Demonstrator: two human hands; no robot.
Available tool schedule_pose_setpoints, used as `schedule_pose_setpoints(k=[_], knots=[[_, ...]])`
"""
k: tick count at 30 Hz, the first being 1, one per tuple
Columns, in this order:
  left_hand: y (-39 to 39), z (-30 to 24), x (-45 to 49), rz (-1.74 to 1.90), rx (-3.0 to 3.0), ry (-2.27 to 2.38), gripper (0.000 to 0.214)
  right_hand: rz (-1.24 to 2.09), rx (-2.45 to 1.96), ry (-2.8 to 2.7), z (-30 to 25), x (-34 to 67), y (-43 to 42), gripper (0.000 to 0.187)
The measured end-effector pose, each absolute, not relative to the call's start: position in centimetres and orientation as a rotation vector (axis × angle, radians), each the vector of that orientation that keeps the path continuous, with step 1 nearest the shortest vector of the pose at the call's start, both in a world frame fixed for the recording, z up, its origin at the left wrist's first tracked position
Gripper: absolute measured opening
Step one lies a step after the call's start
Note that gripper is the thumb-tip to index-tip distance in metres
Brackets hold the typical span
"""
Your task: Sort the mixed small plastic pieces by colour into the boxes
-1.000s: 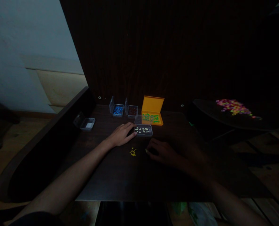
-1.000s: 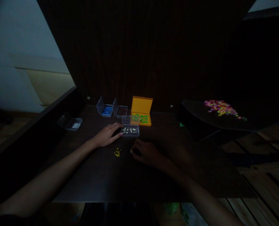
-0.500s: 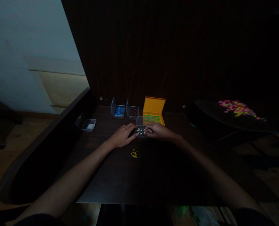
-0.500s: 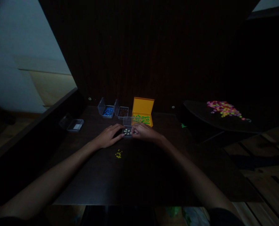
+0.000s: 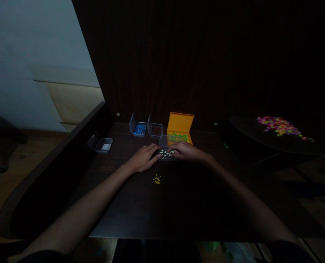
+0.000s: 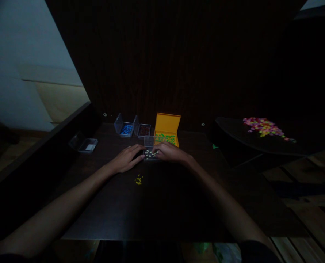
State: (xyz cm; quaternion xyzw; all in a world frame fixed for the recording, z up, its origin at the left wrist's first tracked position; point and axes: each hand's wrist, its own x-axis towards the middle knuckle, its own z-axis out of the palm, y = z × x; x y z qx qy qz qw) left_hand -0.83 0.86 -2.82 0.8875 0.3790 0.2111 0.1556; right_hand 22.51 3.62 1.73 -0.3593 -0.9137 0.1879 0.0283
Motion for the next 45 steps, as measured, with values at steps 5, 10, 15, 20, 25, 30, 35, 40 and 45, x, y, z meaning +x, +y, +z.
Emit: schedule_pose_setpoints(k=[5,10,15,20,25,30,35,40,45], knots=[[1.0,-3.0,-0.9,0.601,2.546,1.080,0.037,0.565,-1.072,-2.840,1.3,22.7,3.8,0.024],[0.9,-3.0,-0.9,0.599,2.548,1.091,0.036,0.530,-1.076,-2.861,1.3,22.5,3.9,0.026],[0.8,-3.0,-0.9,0.601,2.536,1.100,0.035,0.520,-1.133,-2.878,1.4,22.2,3.8,0.027],[0.8,-2.9,-0.9,0.598,2.523,1.105,0.035,0.512,-1.182,-2.884,1.4,22.0,3.8,0.025],[0.7,-2.8,-0.9,0.598,2.517,1.102,0.035,0.543,-1.196,-2.842,1.3,21.6,3.9,0.022],[0.8,-2.8,-1.0,0.578,2.516,1.114,0.035,0.575,-1.142,-2.836,0.6,21.4,4.2,0.014],[0.8,-2.9,-1.0,0.594,2.518,1.102,0.035,0.516,-1.170,-2.843,0.1,21.4,4.3,0.019],[0.8,-2.8,-1.1,0.578,2.517,1.108,0.035,0.502,-1.218,-2.819,0.4,21.5,4.3,0.023],[0.8,-2.7,-1.0,0.594,2.514,1.097,0.035,0.494,-1.238,-2.838,0.4,21.4,4.1,0.024]])
